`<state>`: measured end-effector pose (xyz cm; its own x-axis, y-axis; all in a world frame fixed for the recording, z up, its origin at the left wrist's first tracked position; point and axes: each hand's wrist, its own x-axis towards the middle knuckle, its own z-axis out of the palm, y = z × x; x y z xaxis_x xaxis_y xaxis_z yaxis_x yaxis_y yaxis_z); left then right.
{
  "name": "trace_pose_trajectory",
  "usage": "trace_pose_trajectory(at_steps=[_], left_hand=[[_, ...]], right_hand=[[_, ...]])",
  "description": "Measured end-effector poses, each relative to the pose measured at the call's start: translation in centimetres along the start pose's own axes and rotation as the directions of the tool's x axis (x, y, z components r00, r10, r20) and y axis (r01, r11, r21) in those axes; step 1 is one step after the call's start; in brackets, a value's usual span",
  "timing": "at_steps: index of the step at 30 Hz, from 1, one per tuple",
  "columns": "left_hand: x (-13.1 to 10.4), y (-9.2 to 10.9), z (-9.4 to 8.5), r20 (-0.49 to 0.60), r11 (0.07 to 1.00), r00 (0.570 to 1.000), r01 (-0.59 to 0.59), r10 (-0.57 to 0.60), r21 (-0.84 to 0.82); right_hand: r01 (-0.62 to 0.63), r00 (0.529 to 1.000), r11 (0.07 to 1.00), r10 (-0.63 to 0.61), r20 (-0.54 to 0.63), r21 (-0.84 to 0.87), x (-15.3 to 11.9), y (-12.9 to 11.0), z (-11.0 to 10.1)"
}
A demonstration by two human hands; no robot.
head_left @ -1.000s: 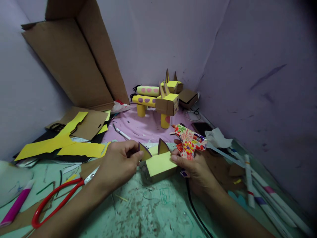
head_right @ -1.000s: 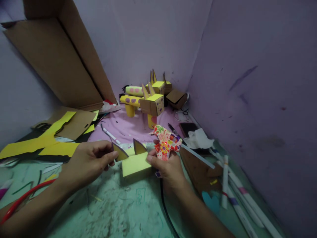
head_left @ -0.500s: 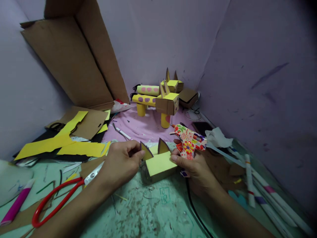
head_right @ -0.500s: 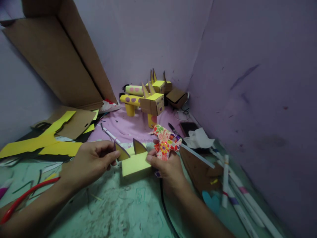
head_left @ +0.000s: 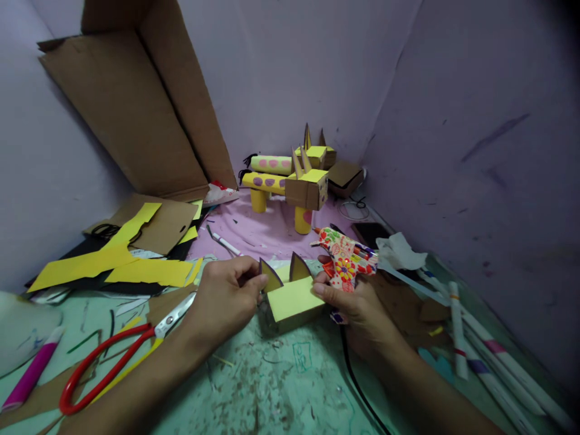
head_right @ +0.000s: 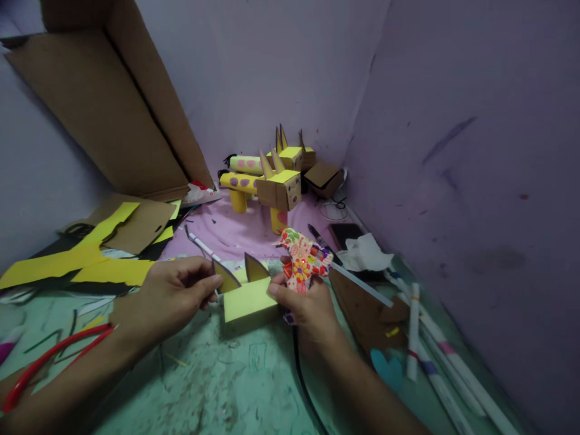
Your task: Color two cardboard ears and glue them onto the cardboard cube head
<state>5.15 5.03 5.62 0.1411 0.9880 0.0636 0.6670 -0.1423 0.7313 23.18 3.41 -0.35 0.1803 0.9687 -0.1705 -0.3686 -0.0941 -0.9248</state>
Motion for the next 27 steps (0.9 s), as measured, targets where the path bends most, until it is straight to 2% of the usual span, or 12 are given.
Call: trace_pose_trajectory(at_steps=[16, 27], left_hand=[[0.21, -0.36, 0.62, -0.02, 0.996, 1.0, -0.016, 0.014, -0.082], [-0.04, -0.02, 0.74, -0.076, 0.999, 0.997, -0.031, 0.033, 0.025]], right_hand=[[-0.038, 0.999, 0.999, 0.038, -0.001, 0.001, -0.03, 0.04, 0.04], [-0.032, 0.999, 0.999, 0.032, 0.012, 0.007, 0.04, 0.3, -0.1]])
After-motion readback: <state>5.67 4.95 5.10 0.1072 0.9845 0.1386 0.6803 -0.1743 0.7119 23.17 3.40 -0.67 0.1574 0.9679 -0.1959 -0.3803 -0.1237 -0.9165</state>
